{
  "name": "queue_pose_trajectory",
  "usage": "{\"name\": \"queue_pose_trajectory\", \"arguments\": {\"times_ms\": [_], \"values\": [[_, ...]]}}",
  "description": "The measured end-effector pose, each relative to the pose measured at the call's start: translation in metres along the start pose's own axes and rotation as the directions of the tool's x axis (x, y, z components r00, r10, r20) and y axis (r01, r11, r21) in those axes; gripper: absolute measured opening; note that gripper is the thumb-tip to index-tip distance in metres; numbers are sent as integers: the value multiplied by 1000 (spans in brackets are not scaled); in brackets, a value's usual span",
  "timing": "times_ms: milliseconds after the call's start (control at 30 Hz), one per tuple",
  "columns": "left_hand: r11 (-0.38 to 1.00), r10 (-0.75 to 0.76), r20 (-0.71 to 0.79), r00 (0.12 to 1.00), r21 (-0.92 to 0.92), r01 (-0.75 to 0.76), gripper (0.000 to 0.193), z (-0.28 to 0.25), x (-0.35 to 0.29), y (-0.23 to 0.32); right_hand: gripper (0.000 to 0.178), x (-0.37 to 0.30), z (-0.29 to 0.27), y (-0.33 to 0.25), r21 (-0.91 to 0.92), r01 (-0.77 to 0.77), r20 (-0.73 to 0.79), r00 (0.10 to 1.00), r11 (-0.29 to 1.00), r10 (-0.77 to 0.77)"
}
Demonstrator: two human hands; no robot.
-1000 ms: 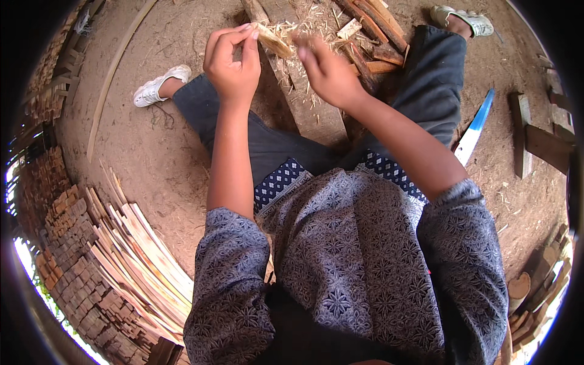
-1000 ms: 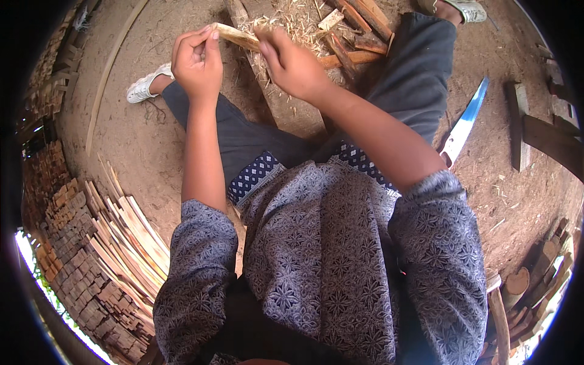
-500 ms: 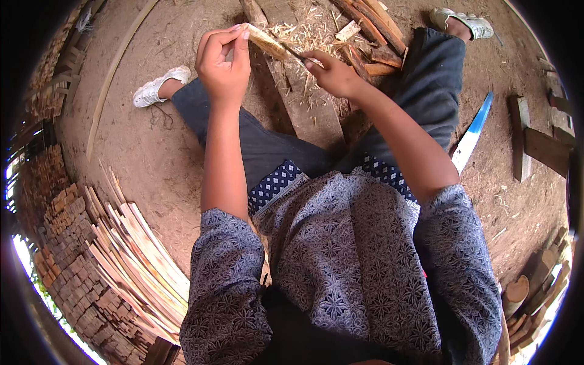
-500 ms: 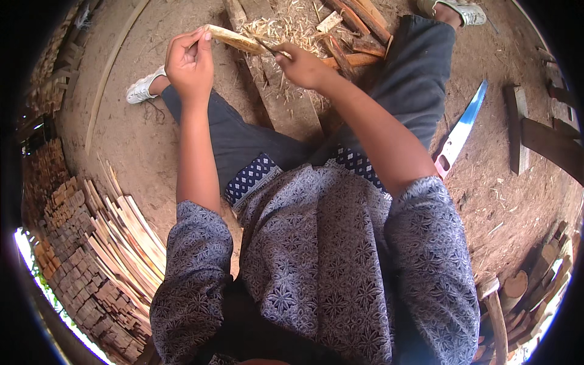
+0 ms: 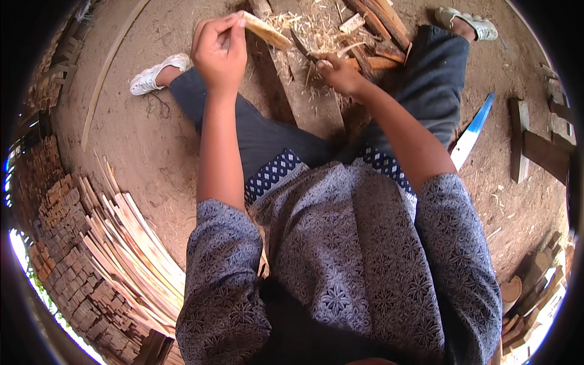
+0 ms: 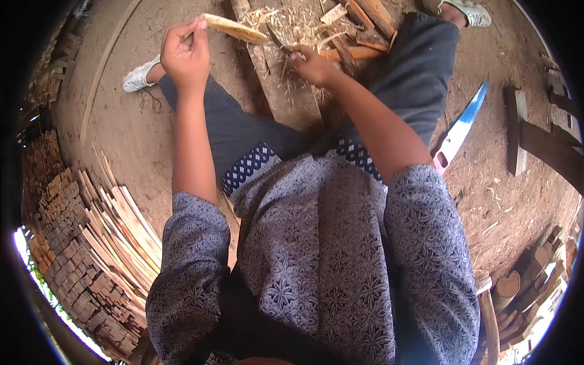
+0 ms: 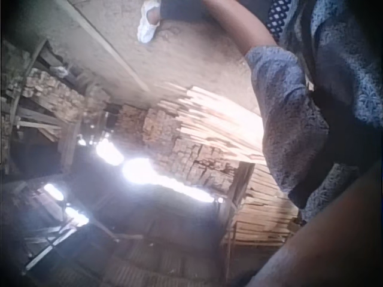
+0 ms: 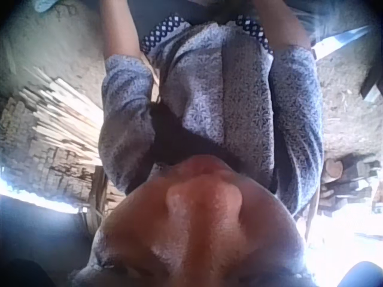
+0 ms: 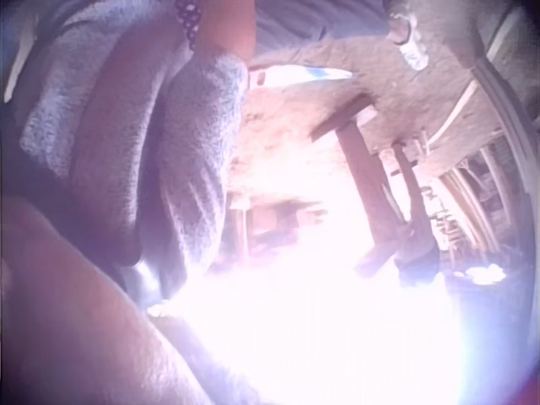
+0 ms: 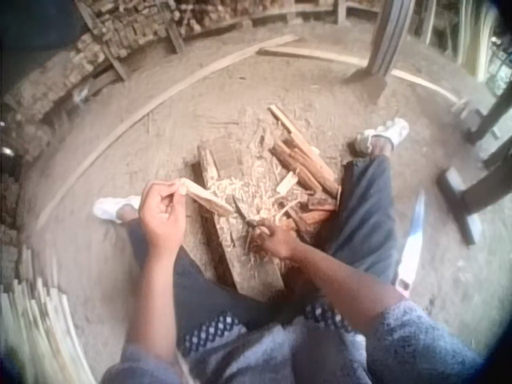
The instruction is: The person sits on the ground and uses a knife to shave and shape a small piece of wood. They repeatedly scrape the surface to remove thin shavings, gradually refining the wood's shape.
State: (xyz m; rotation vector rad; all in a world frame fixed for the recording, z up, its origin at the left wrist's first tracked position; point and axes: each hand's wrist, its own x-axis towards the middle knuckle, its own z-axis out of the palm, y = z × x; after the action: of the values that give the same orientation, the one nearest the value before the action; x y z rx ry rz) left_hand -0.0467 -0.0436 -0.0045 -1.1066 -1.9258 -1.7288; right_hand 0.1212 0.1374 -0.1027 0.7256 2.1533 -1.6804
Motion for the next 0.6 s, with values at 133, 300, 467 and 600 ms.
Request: {"name": "queue_pose_trajectory", "arguments": {"times_ms": [133,300,467,600], "values": [[999,24,-14,1000,43,-23,9,-1,-1,1,42,-2,5,0,10,77,-138,988,997,-74],[979,106,24,994,171,-108,12,9,-8,10,36,-48,3,-58,-53,336,-208,917,940,-339],[947,154,67,986,274,-167,11,21,-5,18,37,-76,-3,-121,-11,627,-484,678,779,-553],[946,162,55,985,274,-171,12,29,0,19,47,-38,18,-58,-300,370,-227,868,879,-442]]}}
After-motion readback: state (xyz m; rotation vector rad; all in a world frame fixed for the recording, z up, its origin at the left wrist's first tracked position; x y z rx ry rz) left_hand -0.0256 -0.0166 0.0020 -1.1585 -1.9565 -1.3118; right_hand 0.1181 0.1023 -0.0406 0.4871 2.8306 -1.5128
